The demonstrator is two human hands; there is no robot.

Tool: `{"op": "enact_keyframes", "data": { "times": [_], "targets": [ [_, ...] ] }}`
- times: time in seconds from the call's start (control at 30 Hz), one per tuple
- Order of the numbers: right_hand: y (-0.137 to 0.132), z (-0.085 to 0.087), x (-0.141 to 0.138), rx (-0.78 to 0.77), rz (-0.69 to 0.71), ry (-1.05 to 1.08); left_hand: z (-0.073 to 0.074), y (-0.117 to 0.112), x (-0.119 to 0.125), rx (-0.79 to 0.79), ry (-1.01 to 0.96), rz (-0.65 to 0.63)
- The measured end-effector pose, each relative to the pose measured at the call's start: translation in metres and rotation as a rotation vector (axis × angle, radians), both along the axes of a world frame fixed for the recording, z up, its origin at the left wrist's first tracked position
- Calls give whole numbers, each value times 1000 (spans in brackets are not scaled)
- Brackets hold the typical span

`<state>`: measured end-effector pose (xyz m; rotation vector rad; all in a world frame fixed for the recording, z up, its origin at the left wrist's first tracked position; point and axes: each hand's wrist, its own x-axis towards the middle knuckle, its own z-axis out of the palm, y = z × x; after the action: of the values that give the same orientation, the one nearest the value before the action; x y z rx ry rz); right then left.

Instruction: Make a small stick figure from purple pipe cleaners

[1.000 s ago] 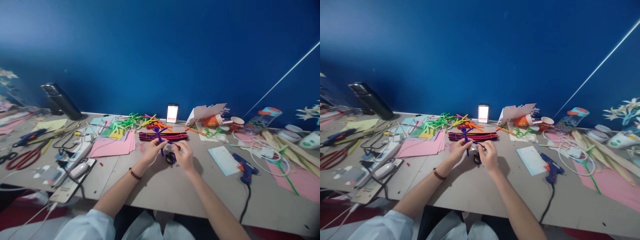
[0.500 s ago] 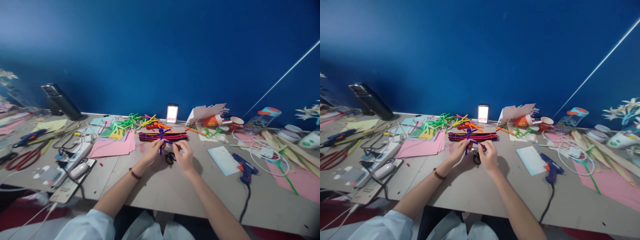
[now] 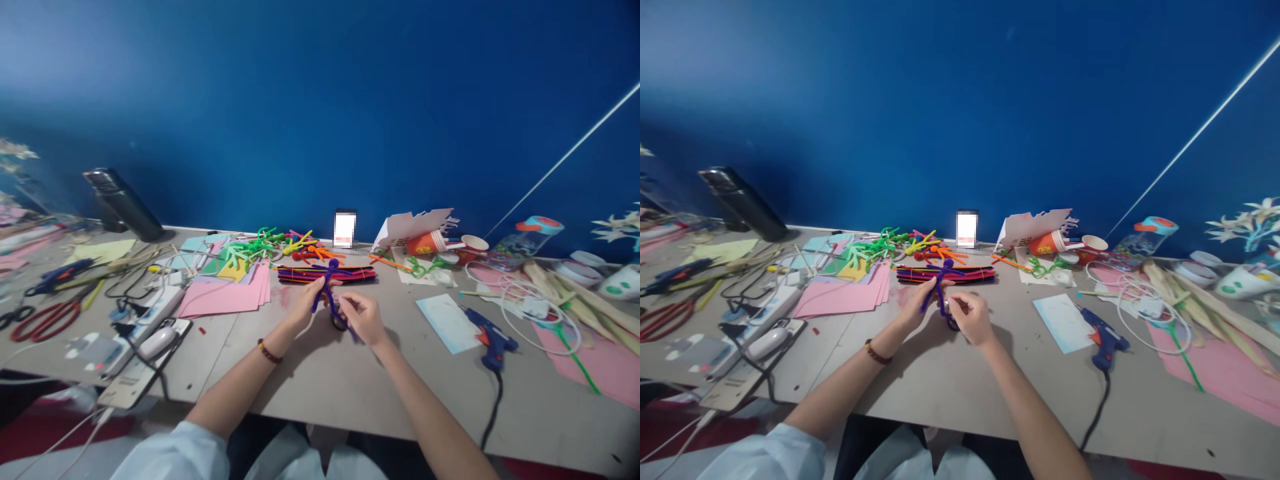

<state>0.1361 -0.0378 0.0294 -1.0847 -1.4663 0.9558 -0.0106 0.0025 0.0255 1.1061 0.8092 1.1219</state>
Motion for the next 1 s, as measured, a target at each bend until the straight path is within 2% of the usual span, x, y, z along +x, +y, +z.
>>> {"op": "enact_keyframes", "data": {
  "times": [0.13,0.3,0.47,0.7,1.0],
  "targets": [
    [1,3,-3,-231,64,204,2,-6,4,-54,-46,-74],
    [0,9,-4,-325,19,290,1,-13,11,-1,-19,-27],
    [-4,12,-6,-309,40,276,-1,-19,15,61,-8,-31],
    [-6,15,-6,-316,71,262,6,-24,16,129,47,-4],
    [-4,7,-5,-299,76,258,6,-24,16,136,32,-13]
  ]
}}
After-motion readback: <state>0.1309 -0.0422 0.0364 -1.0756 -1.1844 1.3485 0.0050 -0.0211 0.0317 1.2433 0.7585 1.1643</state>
